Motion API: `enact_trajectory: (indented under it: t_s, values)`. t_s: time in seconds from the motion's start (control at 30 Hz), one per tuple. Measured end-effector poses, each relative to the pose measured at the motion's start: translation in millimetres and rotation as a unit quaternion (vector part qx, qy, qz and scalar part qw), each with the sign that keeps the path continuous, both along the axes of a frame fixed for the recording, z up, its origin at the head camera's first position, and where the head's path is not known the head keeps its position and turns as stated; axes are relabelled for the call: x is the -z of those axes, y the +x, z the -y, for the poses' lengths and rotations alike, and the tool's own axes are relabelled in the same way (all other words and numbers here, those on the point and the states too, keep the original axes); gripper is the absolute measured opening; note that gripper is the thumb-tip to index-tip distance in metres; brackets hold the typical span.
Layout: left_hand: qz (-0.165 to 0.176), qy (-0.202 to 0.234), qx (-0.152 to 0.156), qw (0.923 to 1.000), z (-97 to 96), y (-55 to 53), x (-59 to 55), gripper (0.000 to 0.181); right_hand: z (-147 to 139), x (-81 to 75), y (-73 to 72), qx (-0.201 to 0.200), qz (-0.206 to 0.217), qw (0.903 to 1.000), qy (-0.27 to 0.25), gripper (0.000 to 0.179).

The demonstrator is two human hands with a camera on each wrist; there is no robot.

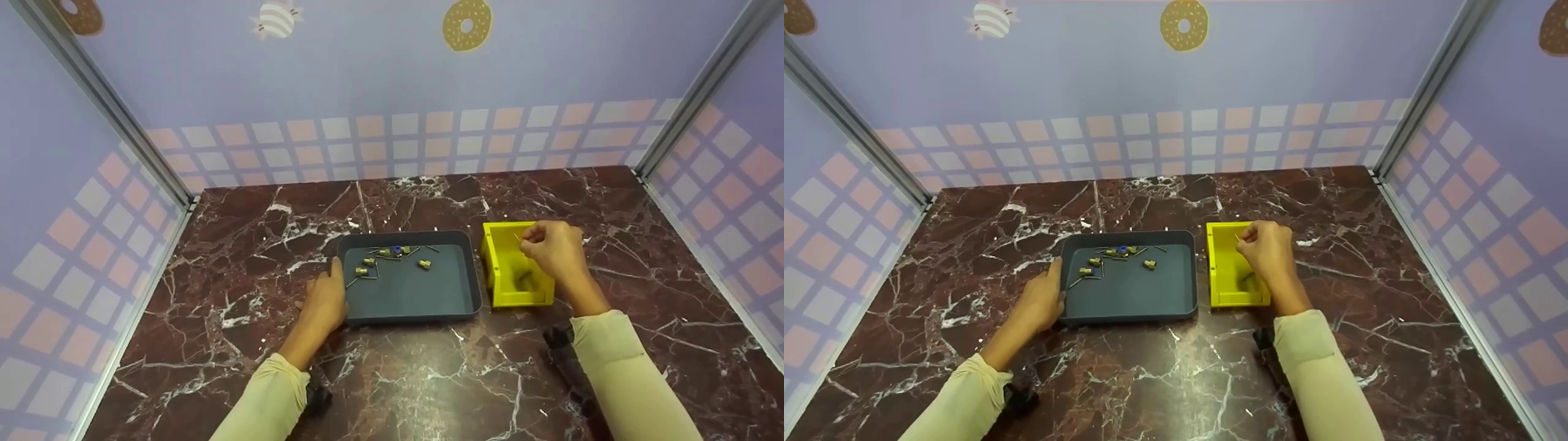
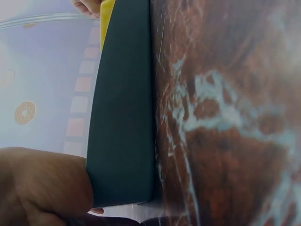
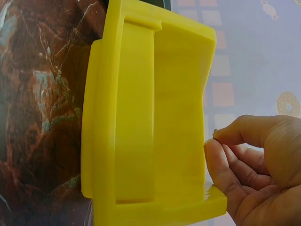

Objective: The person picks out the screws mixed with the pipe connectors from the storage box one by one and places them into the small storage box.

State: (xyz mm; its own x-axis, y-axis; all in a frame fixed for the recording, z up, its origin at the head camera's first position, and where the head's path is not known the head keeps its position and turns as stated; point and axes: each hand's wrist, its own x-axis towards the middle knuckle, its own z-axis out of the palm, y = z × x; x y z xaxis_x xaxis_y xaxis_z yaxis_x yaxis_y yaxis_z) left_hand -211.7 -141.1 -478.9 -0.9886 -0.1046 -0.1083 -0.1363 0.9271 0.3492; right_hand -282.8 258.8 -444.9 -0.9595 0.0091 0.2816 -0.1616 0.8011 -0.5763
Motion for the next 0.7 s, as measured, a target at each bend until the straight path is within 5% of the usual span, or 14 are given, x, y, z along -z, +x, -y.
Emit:
enact_trajectory:
  t_s: [0.7]
  values:
    - [-0.004, -0.003, -0.008, 1.0, -2.6, 0.3, 3.0, 0.087, 18.5, -7.6, 2.8, -0.001, -0.026, 0.9996, -0.008, 0.006]
